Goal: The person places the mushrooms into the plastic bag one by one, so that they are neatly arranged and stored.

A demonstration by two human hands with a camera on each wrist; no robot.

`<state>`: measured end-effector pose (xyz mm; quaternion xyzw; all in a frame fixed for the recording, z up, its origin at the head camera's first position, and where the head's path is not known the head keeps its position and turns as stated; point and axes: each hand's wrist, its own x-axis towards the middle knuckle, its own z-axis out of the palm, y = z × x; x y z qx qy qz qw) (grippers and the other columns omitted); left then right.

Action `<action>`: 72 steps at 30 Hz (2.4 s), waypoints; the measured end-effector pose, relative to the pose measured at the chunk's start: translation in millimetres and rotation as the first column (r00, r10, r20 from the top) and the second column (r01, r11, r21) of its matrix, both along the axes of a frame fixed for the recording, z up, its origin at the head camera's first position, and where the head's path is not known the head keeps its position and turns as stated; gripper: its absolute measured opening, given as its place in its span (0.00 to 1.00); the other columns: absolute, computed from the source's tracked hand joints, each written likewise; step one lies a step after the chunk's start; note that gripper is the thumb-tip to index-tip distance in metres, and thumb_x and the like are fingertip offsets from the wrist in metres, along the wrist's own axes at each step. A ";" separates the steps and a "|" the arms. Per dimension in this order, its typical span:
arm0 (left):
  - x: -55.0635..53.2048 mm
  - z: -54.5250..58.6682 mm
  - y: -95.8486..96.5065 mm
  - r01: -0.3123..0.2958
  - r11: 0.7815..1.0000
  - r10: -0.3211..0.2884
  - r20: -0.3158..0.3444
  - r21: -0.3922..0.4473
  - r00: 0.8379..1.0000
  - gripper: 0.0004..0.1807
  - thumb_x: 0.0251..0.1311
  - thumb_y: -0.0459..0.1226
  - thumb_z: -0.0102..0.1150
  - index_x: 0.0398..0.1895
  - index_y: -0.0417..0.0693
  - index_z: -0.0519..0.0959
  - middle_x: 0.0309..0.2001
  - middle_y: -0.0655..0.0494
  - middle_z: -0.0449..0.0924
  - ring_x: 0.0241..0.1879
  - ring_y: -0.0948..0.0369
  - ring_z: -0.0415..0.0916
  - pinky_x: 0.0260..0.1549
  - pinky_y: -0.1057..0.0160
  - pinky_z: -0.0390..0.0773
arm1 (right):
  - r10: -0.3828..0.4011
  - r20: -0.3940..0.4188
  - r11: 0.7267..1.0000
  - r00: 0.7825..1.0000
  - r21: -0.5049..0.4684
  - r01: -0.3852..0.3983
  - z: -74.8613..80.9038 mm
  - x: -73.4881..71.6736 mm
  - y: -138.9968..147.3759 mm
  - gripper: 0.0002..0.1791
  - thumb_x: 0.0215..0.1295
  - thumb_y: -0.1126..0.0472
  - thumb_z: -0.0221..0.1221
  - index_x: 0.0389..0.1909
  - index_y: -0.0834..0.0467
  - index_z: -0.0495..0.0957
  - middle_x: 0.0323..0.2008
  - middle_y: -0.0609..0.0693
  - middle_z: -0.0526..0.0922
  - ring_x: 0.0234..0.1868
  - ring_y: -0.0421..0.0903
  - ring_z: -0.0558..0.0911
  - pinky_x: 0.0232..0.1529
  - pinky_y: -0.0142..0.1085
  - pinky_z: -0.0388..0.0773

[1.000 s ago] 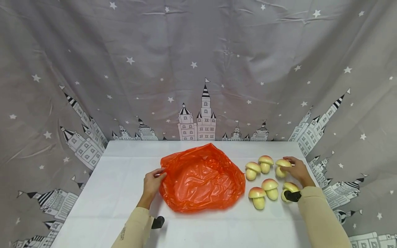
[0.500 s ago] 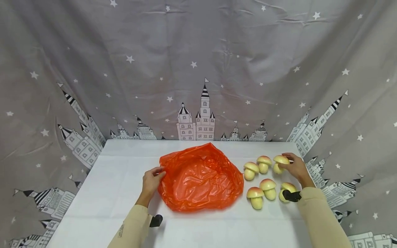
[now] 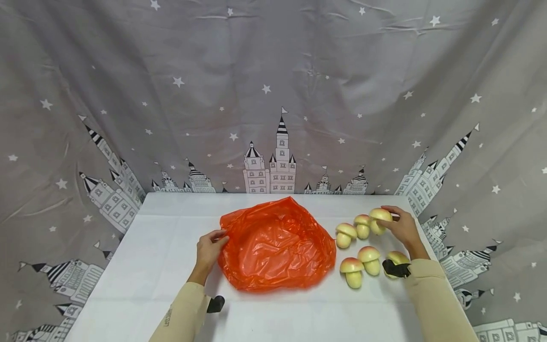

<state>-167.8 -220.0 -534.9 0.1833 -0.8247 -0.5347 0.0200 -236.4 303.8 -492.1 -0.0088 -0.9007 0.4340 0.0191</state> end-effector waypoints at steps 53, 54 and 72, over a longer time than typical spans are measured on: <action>-7.7 -3.5 3.1 -0.013 1.000 0.013 -0.019 -0.001 1.000 0.16 0.66 0.37 0.58 0.52 0.36 0.80 0.49 0.38 0.79 0.49 0.47 0.75 0.53 0.52 0.77 | 0.198 -0.071 0.957 0.978 -0.201 -0.209 -7.7 6.6 -120.8 0.27 0.56 0.66 0.67 0.58 0.66 0.73 0.56 0.65 0.75 0.55 0.64 0.77 0.52 0.50 0.77; -7.9 -3.7 3.0 -0.013 1.000 0.013 -0.025 -0.003 1.000 0.16 0.66 0.37 0.57 0.52 0.36 0.80 0.49 0.38 0.79 0.49 0.47 0.75 0.52 0.52 0.77 | 0.199 -0.071 0.956 0.977 -0.204 -0.210 -7.6 6.1 -123.6 0.27 0.56 0.66 0.67 0.58 0.66 0.73 0.56 0.64 0.75 0.55 0.63 0.77 0.53 0.50 0.77; -9.0 -2.6 2.8 -0.038 0.999 0.038 -0.030 -0.002 0.999 0.16 0.66 0.34 0.54 0.52 0.33 0.79 0.51 0.35 0.79 0.52 0.46 0.74 0.55 0.49 0.74 | 0.253 -0.054 0.929 0.966 -0.263 -0.258 -11.1 2.2 -170.5 0.26 0.56 0.66 0.66 0.57 0.63 0.75 0.55 0.61 0.77 0.53 0.60 0.78 0.51 0.47 0.78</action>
